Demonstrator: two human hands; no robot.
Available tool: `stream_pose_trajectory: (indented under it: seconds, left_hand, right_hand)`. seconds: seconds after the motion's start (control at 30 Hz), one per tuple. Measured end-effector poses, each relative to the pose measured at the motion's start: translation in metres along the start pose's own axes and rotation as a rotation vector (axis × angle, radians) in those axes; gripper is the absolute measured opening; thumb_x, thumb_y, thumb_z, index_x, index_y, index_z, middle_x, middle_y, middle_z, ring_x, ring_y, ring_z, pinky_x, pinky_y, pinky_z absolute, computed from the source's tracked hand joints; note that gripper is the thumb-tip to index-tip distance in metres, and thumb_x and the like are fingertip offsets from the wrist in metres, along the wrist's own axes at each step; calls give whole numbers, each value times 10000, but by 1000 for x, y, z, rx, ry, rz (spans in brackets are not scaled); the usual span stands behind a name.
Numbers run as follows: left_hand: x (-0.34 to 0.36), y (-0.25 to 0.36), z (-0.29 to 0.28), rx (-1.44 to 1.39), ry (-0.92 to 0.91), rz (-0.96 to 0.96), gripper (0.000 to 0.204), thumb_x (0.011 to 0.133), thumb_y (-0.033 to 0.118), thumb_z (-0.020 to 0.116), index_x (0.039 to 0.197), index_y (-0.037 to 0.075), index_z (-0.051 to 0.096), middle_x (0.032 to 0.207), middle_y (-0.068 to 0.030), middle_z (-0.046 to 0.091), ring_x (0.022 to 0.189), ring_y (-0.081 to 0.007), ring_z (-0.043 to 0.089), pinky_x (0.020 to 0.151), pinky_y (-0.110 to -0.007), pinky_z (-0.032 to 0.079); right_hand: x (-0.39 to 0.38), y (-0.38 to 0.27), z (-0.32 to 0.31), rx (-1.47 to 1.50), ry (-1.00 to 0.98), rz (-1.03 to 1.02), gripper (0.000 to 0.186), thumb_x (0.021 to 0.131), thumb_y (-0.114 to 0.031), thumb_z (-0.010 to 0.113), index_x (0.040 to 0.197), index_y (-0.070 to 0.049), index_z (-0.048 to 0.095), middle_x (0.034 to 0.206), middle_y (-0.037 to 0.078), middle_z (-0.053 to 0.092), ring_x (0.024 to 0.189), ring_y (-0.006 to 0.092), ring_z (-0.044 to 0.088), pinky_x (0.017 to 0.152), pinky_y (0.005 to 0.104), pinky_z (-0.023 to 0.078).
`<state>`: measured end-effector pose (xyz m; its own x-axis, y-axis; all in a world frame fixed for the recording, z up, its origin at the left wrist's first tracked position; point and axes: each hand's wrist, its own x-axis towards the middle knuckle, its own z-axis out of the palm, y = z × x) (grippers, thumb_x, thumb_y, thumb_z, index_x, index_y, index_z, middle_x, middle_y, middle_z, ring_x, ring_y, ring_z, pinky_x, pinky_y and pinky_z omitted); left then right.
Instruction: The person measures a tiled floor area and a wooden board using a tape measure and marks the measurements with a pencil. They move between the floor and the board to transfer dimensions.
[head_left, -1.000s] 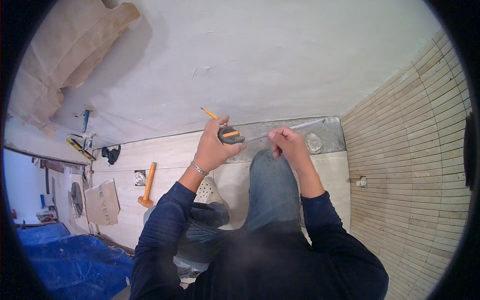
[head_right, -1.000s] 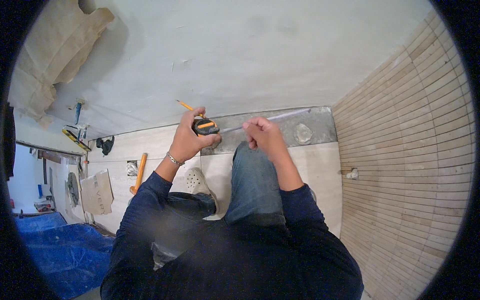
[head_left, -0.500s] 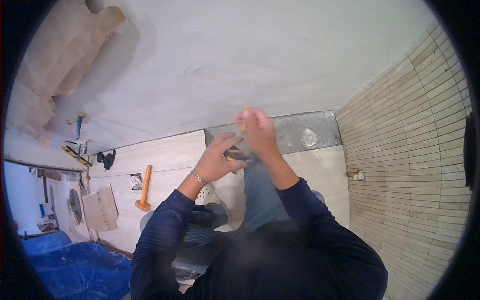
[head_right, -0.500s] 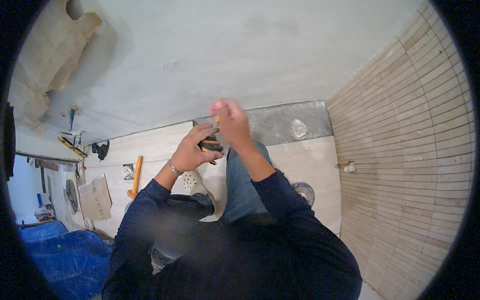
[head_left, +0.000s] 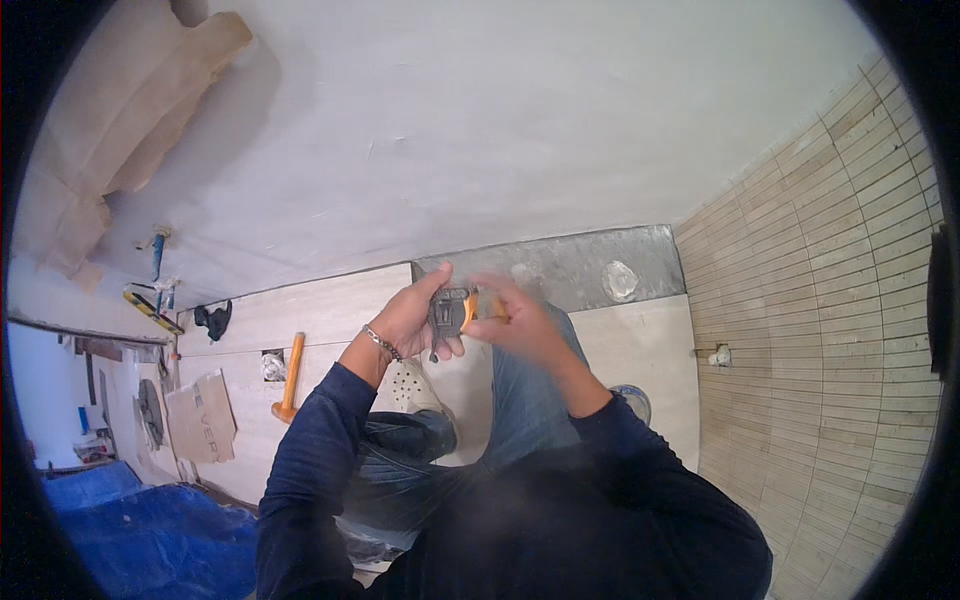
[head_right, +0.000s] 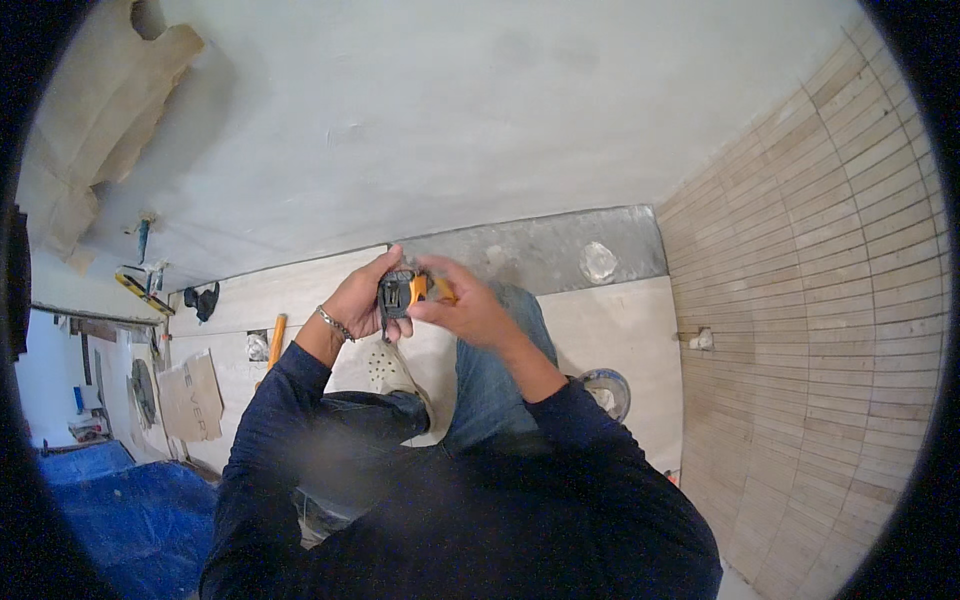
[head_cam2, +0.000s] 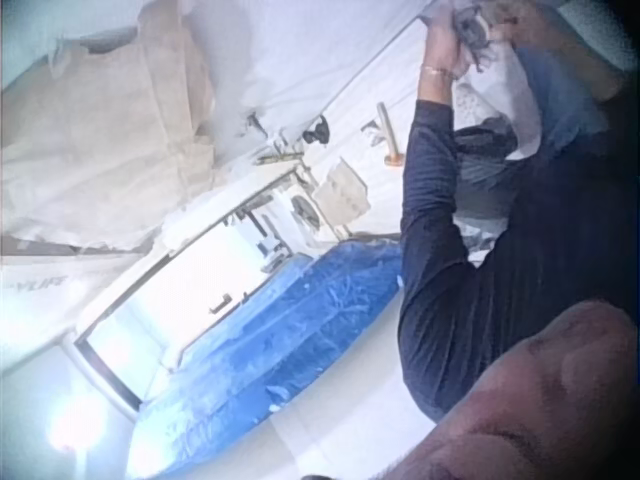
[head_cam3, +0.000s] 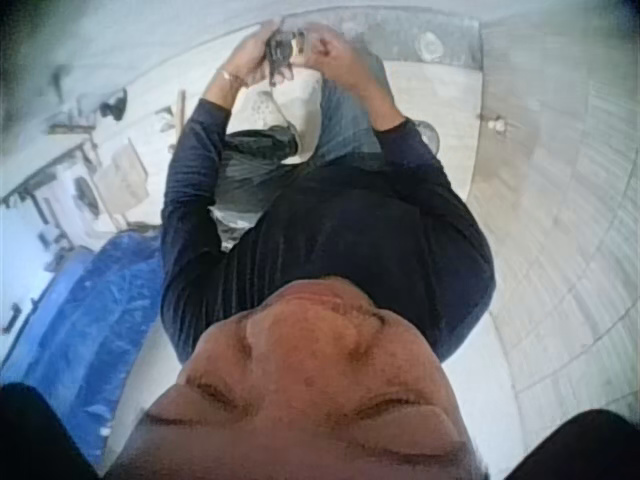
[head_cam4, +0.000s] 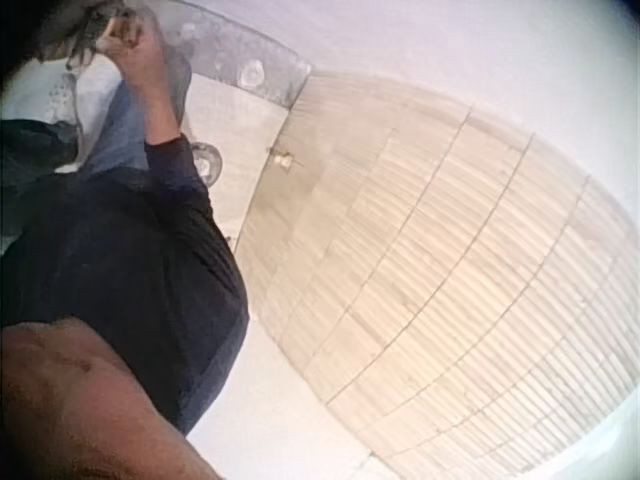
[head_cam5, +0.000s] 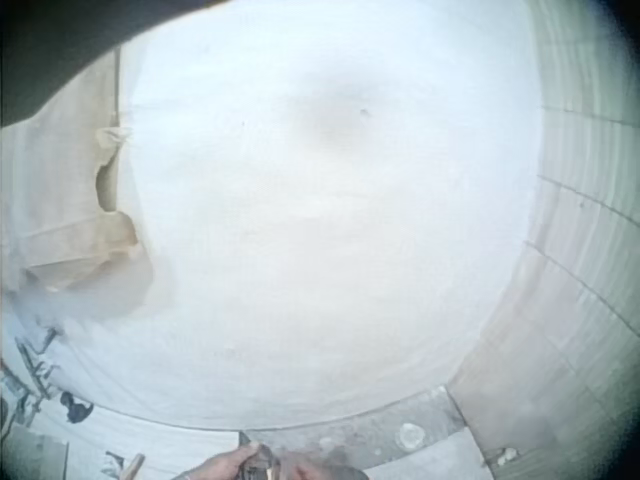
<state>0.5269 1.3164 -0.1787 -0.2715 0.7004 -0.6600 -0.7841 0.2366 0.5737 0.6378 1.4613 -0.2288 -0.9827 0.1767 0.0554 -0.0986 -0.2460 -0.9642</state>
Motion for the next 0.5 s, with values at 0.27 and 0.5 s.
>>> stream_pose_trajectory:
  seconds: [0.27,0.5]
  left_hand:
    - [19,-29,-17,898,166,532,676,850,490,610,1295,5,457,1177,-150,568,1112,-215,526,940,-315,419]
    - [2,-24,-17,1055,93,234,677,750,452,740,1270,78,525,1127,-116,617,1061,-216,564,917,-314,428]
  right_hand:
    - [8,17,18,199,253,518,353,863,-374,649,921,-57,505,673,-14,487,504,43,438,411,215,362]
    - [-12,41,21,230,260,639,358,853,-399,654,866,-75,502,617,-29,444,414,48,369,349,214,259]
